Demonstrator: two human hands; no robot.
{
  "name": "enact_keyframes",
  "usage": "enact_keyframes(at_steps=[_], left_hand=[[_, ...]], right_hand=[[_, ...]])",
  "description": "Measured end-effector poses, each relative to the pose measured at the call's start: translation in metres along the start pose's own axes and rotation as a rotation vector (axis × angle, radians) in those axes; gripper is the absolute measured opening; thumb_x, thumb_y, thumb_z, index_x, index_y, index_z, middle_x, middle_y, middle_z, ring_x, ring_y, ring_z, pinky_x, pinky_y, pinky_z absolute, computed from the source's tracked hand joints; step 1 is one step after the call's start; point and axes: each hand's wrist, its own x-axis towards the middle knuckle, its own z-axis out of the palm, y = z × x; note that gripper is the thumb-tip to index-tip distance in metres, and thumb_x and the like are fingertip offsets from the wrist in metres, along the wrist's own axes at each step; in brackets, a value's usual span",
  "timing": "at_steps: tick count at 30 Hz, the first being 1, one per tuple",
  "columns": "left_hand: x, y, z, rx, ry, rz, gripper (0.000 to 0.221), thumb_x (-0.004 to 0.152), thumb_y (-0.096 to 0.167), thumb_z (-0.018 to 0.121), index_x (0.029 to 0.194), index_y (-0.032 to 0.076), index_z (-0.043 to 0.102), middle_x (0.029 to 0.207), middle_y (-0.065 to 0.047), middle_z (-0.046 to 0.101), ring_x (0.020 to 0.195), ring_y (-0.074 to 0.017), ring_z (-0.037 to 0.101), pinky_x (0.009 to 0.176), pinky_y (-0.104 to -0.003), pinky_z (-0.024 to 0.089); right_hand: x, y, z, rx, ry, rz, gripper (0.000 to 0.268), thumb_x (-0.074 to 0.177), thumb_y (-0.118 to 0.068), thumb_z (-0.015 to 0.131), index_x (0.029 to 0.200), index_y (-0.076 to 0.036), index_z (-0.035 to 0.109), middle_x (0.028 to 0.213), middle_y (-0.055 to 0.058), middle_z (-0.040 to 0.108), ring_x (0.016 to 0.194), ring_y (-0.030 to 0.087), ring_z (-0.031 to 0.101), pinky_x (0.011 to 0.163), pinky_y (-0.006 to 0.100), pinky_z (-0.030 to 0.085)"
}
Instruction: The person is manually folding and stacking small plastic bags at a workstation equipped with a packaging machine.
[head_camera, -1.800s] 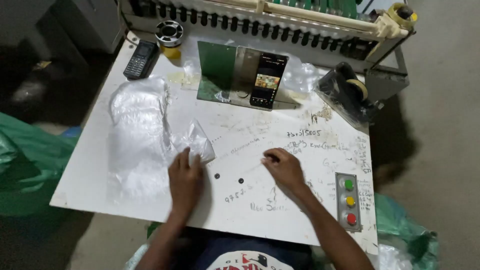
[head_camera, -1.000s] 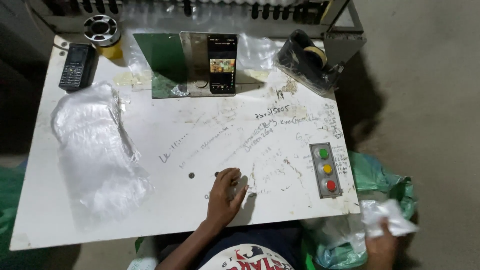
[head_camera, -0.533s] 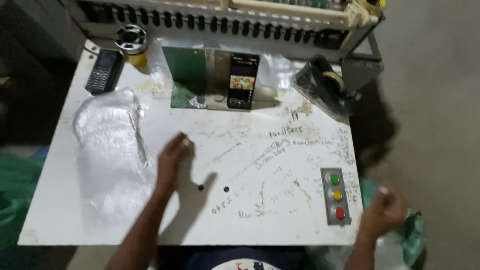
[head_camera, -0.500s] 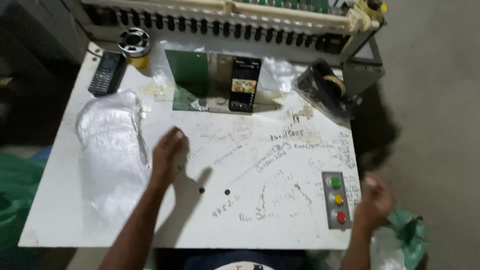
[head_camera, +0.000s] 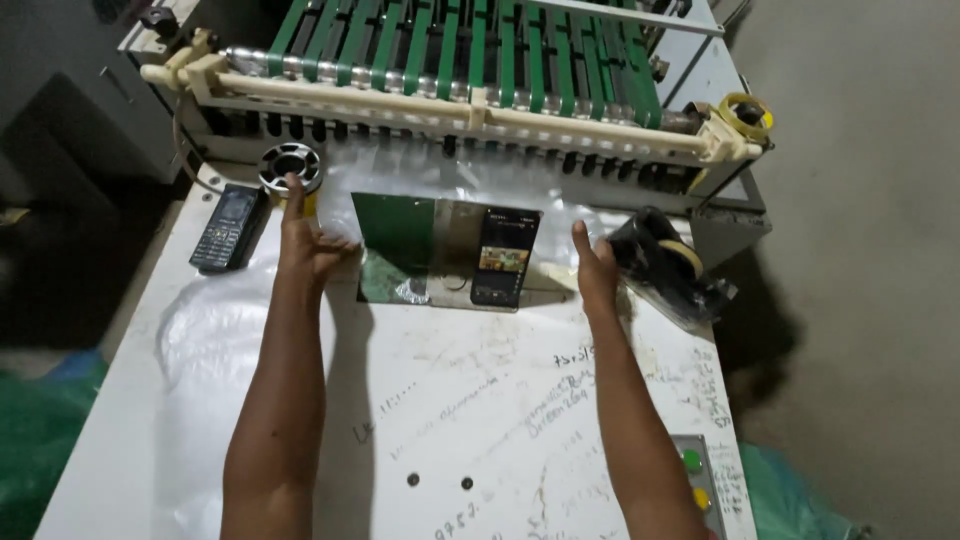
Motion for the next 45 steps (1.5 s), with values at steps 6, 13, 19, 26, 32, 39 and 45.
enact_keyframes(at_steps=[6, 13, 19, 26, 32, 39, 45], left_hand=[[0.017, -0.004, 0.058, 0.735, 0.0, 0.039, 0.123, 0.076, 0.068, 0.086, 0.163, 0.005, 0.025, 0.169, -0.024, 0.02, 0.155, -0.0459, 0.02, 0.124, -0.066, 0.019], [0.318, -0.052, -0.09, 1.009, 0.473, 0.331, 0.033, 0.075, 0.013, 0.085, 0.098, -0.008, 0.074, 0.08, -0.031, 0.07, 0.075, -0.0495, 0.072, 0.067, -0.06, 0.059], [0.083, -0.022, -0.065, 1.057, 0.444, 0.918, 0.039, 0.075, 0.009, 0.088, 0.108, -0.004, 0.071, 0.094, -0.029, 0.071, 0.093, -0.0499, 0.07, 0.082, -0.058, 0.055], [-0.132, -0.006, -0.072, 1.354, 0.251, 1.233, 0.039, 0.081, 0.023, 0.092, 0.106, 0.006, 0.068, 0.095, -0.02, 0.071, 0.097, -0.0429, 0.071, 0.082, -0.048, 0.057], [-0.253, -0.064, -0.046, 1.057, -0.106, 0.132, 0.057, 0.06, 0.004, 0.092, 0.113, -0.005, 0.071, 0.097, -0.025, 0.072, 0.088, -0.0398, 0.07, 0.083, -0.056, 0.055], [-0.28, -0.152, -0.055, 0.446, -0.279, -0.541, 0.017, 0.079, 0.008, 0.082, 0.089, -0.001, 0.072, 0.076, -0.013, 0.074, 0.062, -0.0226, 0.074, 0.057, -0.037, 0.061], [-0.318, -0.187, -0.098, 0.396, -0.125, -0.654, 0.024, 0.092, 0.042, 0.071, 0.095, 0.019, 0.066, 0.082, -0.001, 0.064, 0.079, -0.0217, 0.061, 0.065, -0.033, 0.044]], right_hand=[[0.094, -0.008, 0.045, -0.552, 0.209, -0.084, 0.076, 0.067, -0.043, 0.094, 0.126, -0.001, 0.071, 0.114, 0.021, 0.072, 0.113, 0.04, 0.069, 0.095, 0.054, 0.056], [0.126, 0.064, 0.047, -0.245, -0.001, -0.157, 0.061, 0.073, -0.019, 0.084, 0.128, 0.0, 0.068, 0.117, 0.021, 0.072, 0.112, 0.034, 0.067, 0.095, 0.053, 0.051], [0.037, 0.059, -0.019, -0.048, 0.144, -0.111, 0.063, 0.079, -0.012, 0.086, 0.136, -0.003, 0.061, 0.127, 0.024, 0.068, 0.125, 0.038, 0.062, 0.106, 0.054, 0.05], [-0.087, 0.059, -0.121, -0.937, -0.383, -0.98, 0.055, 0.08, -0.016, 0.072, 0.135, -0.019, 0.064, 0.141, 0.008, 0.063, 0.137, 0.03, 0.053, 0.12, 0.049, 0.032], [-0.195, 0.032, -0.12, -0.633, -0.896, -0.317, 0.125, 0.067, -0.048, 0.096, 0.162, -0.013, 0.023, 0.168, 0.019, 0.022, 0.155, 0.042, 0.015, 0.128, 0.054, 0.014], [-0.248, 0.087, -0.045, 0.193, -0.795, 0.338, 0.053, 0.079, -0.017, 0.089, 0.124, -0.001, 0.066, 0.102, 0.018, 0.076, 0.091, 0.032, 0.076, 0.079, 0.05, 0.063], [-0.268, 0.115, -0.072, 0.484, -0.581, 0.631, 0.042, 0.087, -0.017, 0.082, 0.121, 0.004, 0.068, 0.101, 0.024, 0.076, 0.087, 0.036, 0.076, 0.08, 0.054, 0.062]])
